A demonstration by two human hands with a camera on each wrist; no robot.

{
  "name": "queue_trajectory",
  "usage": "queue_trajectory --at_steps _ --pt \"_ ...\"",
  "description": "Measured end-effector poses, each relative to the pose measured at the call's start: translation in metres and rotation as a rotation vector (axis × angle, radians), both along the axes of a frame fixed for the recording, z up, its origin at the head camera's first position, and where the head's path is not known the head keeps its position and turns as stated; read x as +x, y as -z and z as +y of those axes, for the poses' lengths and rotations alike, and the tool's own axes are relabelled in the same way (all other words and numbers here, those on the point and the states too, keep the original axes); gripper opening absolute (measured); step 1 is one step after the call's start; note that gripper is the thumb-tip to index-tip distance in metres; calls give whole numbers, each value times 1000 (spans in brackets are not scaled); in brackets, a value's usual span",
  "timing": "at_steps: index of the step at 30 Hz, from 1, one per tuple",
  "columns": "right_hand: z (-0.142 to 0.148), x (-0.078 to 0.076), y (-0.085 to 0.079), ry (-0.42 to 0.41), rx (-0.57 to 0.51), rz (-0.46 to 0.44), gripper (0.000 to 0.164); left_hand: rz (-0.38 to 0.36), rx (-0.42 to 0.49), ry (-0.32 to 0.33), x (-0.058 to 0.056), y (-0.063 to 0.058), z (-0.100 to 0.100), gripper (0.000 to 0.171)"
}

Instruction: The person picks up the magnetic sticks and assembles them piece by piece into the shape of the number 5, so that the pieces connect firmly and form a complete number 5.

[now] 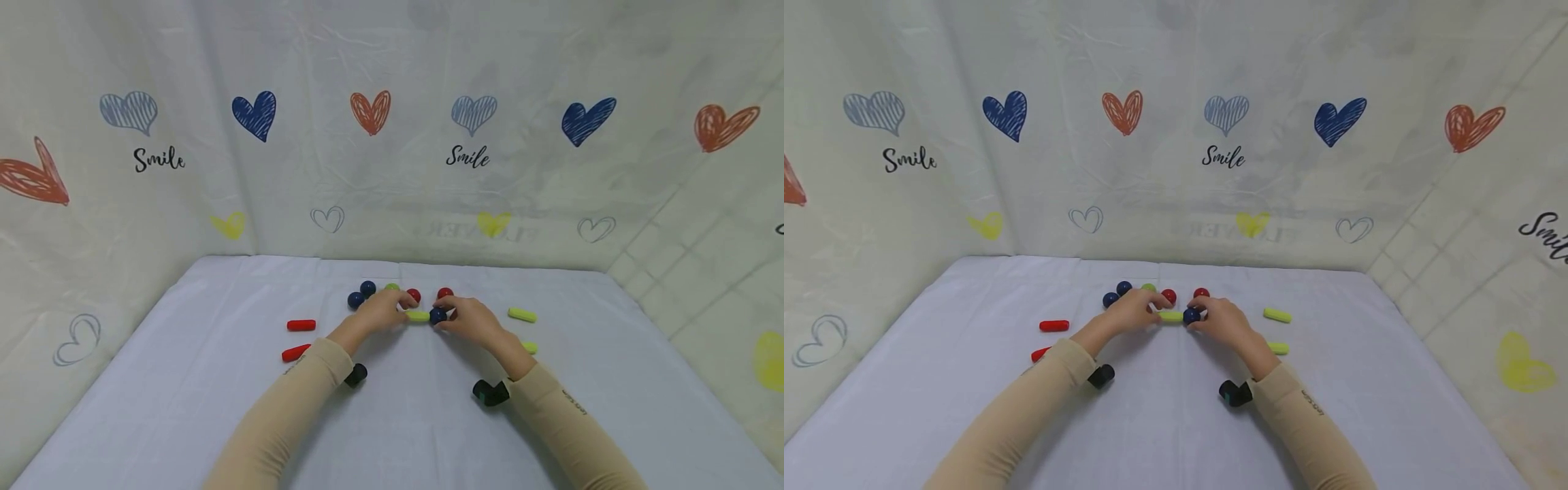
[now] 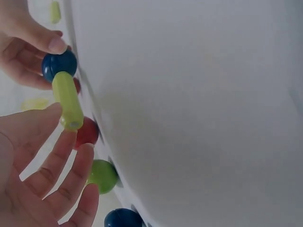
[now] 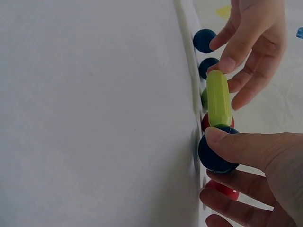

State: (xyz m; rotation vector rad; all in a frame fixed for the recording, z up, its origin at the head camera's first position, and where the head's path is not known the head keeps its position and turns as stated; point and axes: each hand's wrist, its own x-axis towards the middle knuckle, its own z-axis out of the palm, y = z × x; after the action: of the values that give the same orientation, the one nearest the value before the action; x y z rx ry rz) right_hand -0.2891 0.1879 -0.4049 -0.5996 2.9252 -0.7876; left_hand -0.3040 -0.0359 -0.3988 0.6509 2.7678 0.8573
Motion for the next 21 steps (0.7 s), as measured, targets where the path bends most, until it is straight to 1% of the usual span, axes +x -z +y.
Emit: queue_trajectory --at_steps 4,8,11,16,21 --pt "0 0 1 -2 -3 8 39 20 18 -8 0 -2 -5 32" --pt "0 0 2 1 1 9 39 66 35 21 0 -4 -12 32" --pt "0 1 3 4 4 4 39 83 58 35 1 -7 -20 33" --pt "1 1 4 24 1 -10 40 99 103 28 1 -15 -35 34" --pt "2 1 4 21 -8 -6 40 126 105 6 2 -22 -53 33"
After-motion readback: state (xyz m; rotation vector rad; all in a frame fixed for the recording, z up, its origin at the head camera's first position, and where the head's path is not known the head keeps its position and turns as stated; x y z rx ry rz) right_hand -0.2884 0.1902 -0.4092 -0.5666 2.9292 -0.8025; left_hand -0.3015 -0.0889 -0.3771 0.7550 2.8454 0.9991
